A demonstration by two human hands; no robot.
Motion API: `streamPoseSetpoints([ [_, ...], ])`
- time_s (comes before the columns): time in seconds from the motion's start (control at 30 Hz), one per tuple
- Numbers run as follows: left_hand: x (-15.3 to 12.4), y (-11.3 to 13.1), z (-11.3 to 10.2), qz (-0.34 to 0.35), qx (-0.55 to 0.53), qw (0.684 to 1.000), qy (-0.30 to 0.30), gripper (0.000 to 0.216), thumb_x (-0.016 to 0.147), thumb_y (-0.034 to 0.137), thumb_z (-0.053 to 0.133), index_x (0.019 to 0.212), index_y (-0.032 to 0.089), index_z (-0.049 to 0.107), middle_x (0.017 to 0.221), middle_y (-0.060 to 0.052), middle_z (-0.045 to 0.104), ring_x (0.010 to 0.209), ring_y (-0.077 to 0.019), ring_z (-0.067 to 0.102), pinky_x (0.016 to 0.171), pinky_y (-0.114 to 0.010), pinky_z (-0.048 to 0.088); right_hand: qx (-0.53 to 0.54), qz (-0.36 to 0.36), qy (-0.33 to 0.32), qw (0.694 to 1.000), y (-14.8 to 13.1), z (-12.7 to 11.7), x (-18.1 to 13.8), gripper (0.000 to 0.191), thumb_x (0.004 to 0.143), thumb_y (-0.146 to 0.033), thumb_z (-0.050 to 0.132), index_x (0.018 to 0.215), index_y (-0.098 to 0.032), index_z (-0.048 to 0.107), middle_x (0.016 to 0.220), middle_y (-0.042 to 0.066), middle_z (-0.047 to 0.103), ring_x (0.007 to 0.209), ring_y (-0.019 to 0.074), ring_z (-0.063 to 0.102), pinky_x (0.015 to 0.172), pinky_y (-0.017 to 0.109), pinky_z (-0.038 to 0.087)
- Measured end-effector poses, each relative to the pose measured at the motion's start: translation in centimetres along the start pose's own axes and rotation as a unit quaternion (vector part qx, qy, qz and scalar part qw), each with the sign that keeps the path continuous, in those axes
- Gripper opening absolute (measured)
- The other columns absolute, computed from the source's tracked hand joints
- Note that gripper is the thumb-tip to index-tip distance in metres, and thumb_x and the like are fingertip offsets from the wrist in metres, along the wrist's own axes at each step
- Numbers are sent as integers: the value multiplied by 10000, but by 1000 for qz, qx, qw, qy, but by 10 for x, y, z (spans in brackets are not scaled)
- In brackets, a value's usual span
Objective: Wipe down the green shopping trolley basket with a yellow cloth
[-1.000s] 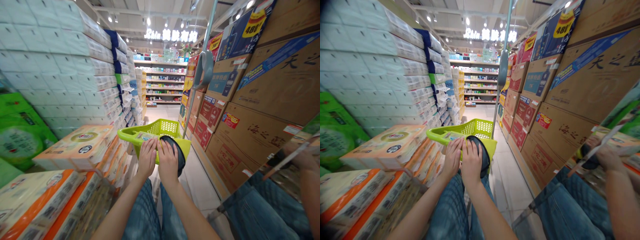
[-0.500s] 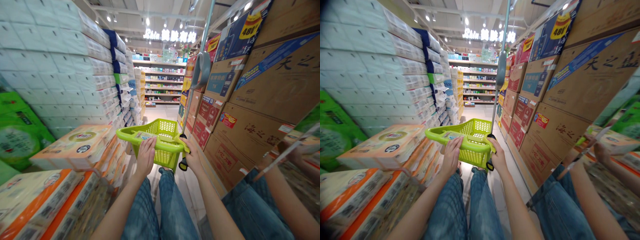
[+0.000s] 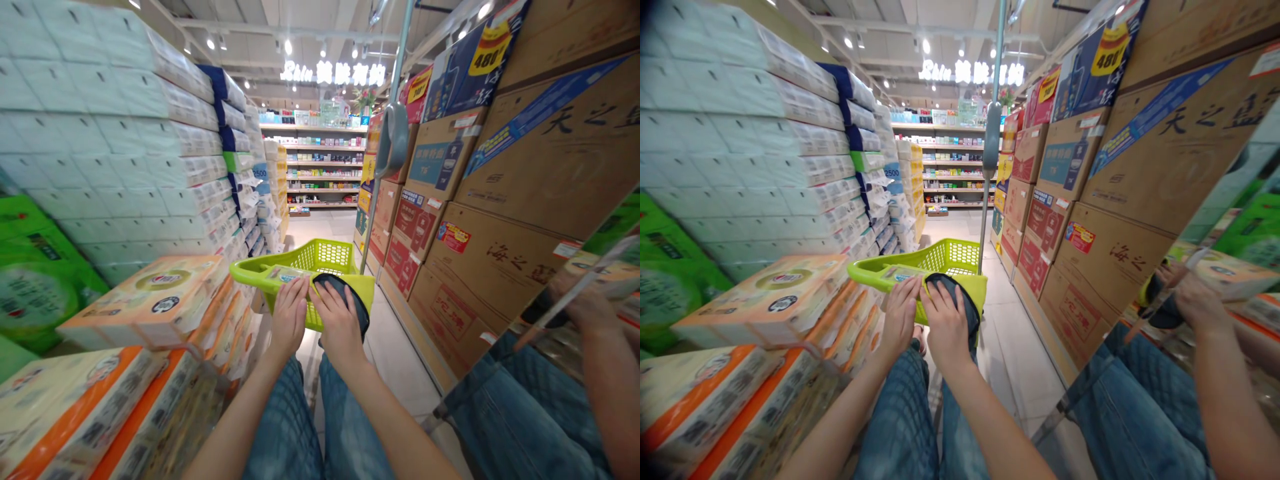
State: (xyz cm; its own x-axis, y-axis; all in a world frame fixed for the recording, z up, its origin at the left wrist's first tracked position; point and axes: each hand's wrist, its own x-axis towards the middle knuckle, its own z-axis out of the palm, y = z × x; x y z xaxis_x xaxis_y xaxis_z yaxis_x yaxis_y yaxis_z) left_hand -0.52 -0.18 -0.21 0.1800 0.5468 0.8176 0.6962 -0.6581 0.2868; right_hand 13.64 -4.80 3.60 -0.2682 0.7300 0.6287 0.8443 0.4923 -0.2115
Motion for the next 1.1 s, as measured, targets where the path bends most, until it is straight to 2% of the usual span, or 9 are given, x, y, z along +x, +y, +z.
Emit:
streamPoseSetpoints([
  [0.1, 0, 2, 0, -2, -2, 1000, -4, 491, 1016, 249, 246, 1498, 228, 339, 1456, -89, 491, 1392, -205, 363, 1169, -458, 242, 35, 32, 30, 998, 40, -10, -11, 726, 747, 40, 424, 1381, -302, 513, 1497, 27, 466, 1466, 236, 262, 1175, 626, 103],
  [0.2, 1, 3, 1, -3, -7, 1000, -3, 496, 1014, 239, 241, 1502, 228, 329, 1454, -88, 489, 1389, -208, 363, 1166, -460, 240, 129, 71, 71, 987, 80, -15, -16, 727, 687, 43, 377, 1328, -232, 580, 1483, 65, 478, 1430, 204, 342, 1171, 498, 279],
  [0.27, 1, 4, 2, -3, -8, 1000, -2, 499, 1013, 238, 242, 1505, 228, 325, 1453, -88, 489, 1389, -210, 361, 1167, -461, 235, 166, 84, 78, 979, 89, -17, -14, 724, 662, 50, 349, 1292, -196, 608, 1405, 74, 557, 1362, 172, 441, 1146, 416, 353],
  [0.4, 0, 4, 2, -7, -5, 1000, 5, 499, 1013, 241, 243, 1505, 234, 327, 1441, -85, 502, 1386, -214, 364, 1169, -463, 228, 38, 104, 35, 993, 56, -22, -3, 649, 726, 59, 380, 1268, -204, 621, 1321, 70, 619, 1382, 236, 399, 1126, 460, 360],
  [0.53, 0, 3, 2, -4, -2, 1000, 7, 498, 1012, 234, 245, 1502, 231, 331, 1437, -91, 504, 1376, -215, 375, 1163, -471, 242, -111, 115, -40, 986, 8, -25, 15, 459, 873, -86, 478, 1308, -189, 584, 1297, 123, 628, 1317, 312, 460, 1098, 532, 353],
  [0.63, 0, 2, 3, -1, -1, 1000, 10, 491, 1013, 242, 252, 1494, 226, 347, 1436, -96, 505, 1376, -217, 378, 1161, -477, 253, -128, 88, -75, 985, -12, -18, 29, 421, 938, -138, 418, 1333, -149, 562, 1321, 154, 611, 1278, 318, 500, 1074, 541, 380],
  [0.77, 0, 3, 2, 0, 3, 1000, 7, 488, 1015, 250, 239, 1487, 230, 362, 1440, -95, 505, 1388, -218, 369, 1171, -485, 241, -115, 34, -59, 991, -15, -8, 26, 468, 943, -138, 415, 1404, -133, 494, 1417, 154, 538, 1309, 334, 473, 1078, 552, 375],
  [0.9, 0, 4, 0, 0, -1, 1000, 3, 496, 1016, 252, 234, 1501, 235, 333, 1444, -94, 500, 1386, -220, 371, 1166, -485, 249, -53, -24, -26, 998, 19, -16, 2, 581, 868, -58, 467, 1423, -231, 477, 1459, 73, 512, 1349, 267, 438, 1126, 497, 333],
  [1.1, 2, 7, 2, -5, -5, 1000, 1, 501, 1016, 258, 230, 1506, 226, 325, 1443, -99, 496, 1382, -221, 371, 1173, -484, 230, 139, 29, 46, 989, 86, -28, -5, 789, 608, 73, 356, 1287, -233, 617, 1302, 53, 624, 1284, 186, 493, 1111, 428, 393],
])
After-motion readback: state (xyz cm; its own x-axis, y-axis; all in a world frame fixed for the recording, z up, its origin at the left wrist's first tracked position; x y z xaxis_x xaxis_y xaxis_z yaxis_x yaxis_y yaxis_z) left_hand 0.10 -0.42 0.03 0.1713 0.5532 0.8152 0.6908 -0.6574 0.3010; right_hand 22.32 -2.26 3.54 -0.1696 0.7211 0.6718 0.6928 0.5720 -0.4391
